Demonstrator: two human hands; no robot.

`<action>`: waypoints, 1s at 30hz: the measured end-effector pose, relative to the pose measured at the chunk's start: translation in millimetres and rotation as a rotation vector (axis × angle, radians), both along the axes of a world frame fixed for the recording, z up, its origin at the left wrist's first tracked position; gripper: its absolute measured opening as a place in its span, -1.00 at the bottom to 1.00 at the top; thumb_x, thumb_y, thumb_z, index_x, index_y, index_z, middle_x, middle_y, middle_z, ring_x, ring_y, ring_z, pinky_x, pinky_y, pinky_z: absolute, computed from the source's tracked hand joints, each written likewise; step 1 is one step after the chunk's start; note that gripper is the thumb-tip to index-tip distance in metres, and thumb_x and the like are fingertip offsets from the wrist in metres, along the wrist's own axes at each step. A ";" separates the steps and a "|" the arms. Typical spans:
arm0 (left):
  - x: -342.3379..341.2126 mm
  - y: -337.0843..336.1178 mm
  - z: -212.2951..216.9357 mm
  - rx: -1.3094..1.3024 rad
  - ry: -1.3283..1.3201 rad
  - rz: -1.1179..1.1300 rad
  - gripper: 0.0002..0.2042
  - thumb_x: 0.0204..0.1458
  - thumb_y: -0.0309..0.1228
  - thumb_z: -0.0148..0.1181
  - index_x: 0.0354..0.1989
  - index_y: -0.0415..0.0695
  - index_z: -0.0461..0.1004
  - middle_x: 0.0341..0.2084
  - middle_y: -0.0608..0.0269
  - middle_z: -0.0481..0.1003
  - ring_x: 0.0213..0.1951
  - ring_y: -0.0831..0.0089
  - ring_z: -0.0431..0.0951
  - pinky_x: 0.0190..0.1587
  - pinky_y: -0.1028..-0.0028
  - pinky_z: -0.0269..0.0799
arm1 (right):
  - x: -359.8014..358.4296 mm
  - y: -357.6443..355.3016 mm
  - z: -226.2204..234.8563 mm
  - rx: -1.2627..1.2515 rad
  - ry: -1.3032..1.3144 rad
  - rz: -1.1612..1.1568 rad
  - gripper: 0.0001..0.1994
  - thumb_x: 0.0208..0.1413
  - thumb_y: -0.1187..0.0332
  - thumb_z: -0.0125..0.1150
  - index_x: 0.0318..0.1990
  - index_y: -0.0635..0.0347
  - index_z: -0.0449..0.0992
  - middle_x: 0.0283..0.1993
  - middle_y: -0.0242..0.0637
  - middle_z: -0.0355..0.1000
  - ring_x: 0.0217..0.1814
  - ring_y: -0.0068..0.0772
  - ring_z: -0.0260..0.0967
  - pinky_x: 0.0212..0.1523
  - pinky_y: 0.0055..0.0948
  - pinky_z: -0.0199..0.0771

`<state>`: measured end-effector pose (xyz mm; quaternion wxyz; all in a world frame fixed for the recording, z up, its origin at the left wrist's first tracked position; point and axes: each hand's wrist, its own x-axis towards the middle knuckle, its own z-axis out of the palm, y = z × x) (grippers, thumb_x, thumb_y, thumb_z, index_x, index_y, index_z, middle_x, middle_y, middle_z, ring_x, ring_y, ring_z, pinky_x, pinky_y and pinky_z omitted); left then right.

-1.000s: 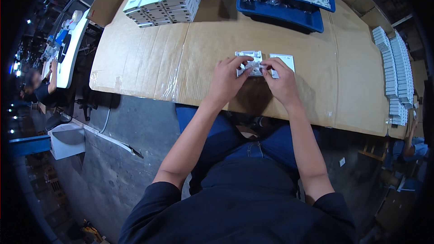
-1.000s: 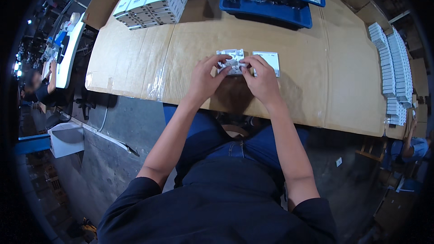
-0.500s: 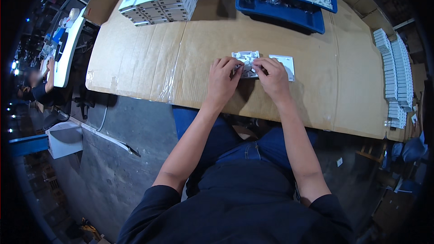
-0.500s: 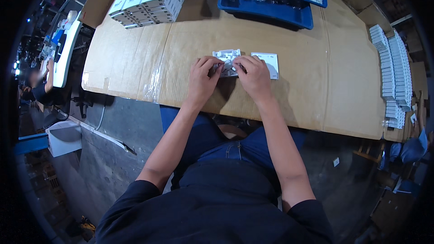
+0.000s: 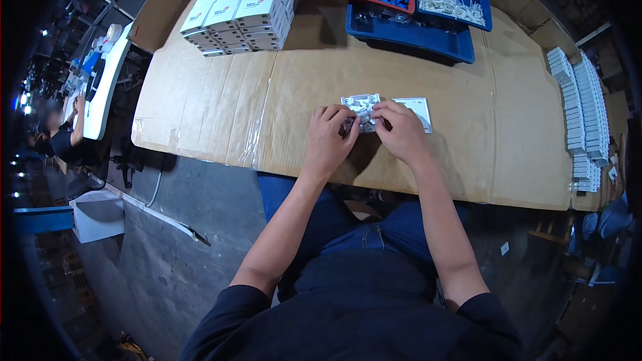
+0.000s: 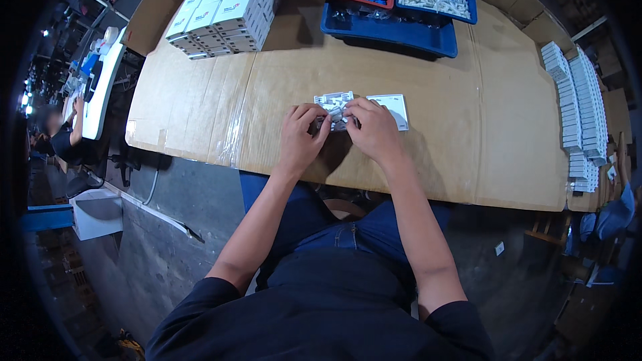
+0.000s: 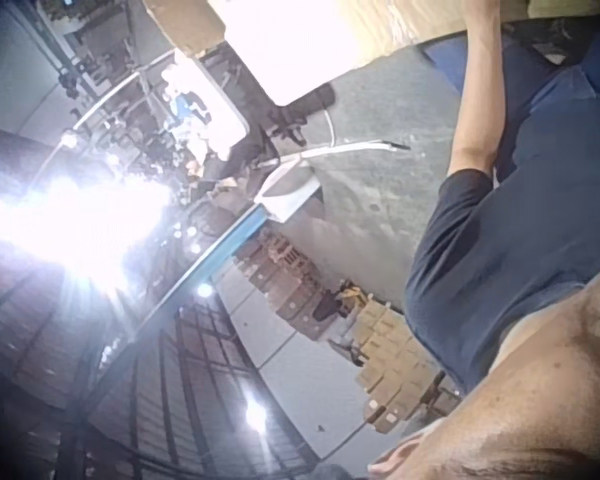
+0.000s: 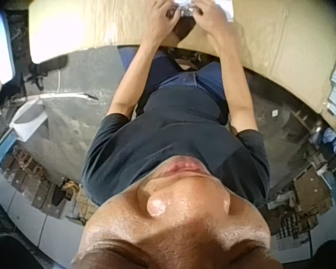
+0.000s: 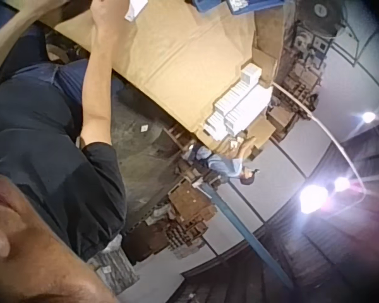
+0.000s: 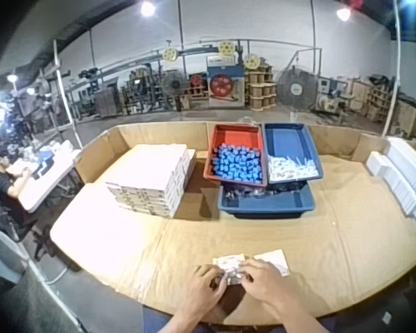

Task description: The recorder is assembling small electronic or mechanical units by placing components inside a white housing and securing them.

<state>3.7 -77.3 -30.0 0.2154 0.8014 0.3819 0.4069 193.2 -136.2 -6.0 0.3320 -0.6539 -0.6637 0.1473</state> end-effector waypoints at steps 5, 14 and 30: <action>0.0 1.8 0.9 -0.003 0.005 -0.003 -0.90 0.09 -0.44 0.37 -0.28 -0.18 0.65 -0.21 0.22 0.62 -0.12 0.16 0.54 0.01 0.25 0.42 | -5.7 -2.7 5.1 -0.014 -0.009 -0.026 -0.86 0.13 0.47 0.23 -0.19 0.28 0.64 0.02 -0.23 0.60 0.05 -0.09 0.54 0.07 -0.19 0.55; -1.5 2.9 0.0 0.020 0.059 -0.059 -0.88 0.10 -0.39 0.38 -0.26 -0.14 0.67 -0.17 0.27 0.62 -0.06 0.22 0.52 0.08 0.25 0.38 | -3.6 -12.9 1.1 -0.015 0.049 -0.054 -0.86 0.15 0.49 0.21 -0.18 0.31 0.63 0.03 -0.22 0.59 0.02 -0.10 0.56 0.01 -0.23 0.58; -6.6 3.3 -1.2 -0.067 0.066 -0.116 -0.78 0.10 -0.37 0.38 -0.12 -0.13 0.60 -0.04 0.21 0.58 0.02 0.20 0.51 0.13 0.22 0.36 | -2.3 -17.5 0.5 0.040 0.036 -0.033 -0.85 0.19 0.43 0.30 -0.13 0.26 0.60 0.04 -0.24 0.57 -0.01 -0.10 0.57 -0.03 -0.27 0.57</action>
